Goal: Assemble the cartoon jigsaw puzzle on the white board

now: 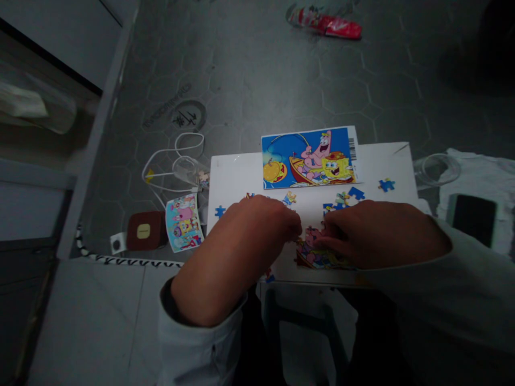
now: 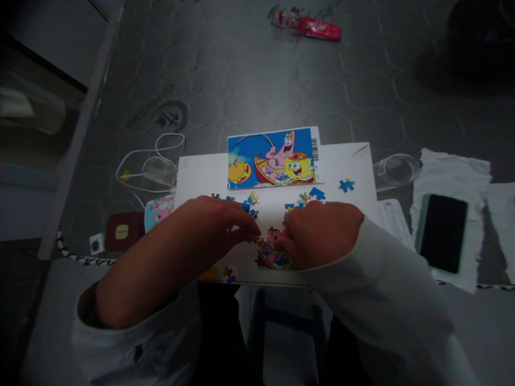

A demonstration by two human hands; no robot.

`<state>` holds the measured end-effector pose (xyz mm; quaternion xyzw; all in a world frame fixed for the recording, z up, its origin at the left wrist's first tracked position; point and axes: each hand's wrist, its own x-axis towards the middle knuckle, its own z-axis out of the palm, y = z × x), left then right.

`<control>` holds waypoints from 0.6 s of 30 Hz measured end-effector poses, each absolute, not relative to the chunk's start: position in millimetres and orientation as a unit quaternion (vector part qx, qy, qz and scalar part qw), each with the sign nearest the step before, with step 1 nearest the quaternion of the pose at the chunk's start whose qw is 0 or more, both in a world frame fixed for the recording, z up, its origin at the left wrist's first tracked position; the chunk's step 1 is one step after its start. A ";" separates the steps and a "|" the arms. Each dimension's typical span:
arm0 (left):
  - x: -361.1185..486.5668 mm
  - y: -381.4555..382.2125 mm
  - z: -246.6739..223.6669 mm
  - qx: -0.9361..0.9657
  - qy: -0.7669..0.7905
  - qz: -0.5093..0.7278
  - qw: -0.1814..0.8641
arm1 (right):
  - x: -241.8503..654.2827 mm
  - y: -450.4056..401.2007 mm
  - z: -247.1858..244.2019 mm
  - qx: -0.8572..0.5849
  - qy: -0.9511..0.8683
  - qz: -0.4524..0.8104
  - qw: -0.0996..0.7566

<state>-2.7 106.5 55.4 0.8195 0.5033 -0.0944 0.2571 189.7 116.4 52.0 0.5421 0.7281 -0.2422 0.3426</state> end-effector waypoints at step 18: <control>-8.5 101.7 57.4 0.802 0.560 -0.108 0.178 | 190.3 116.0 51.9 0.537 0.727 -0.243 0.353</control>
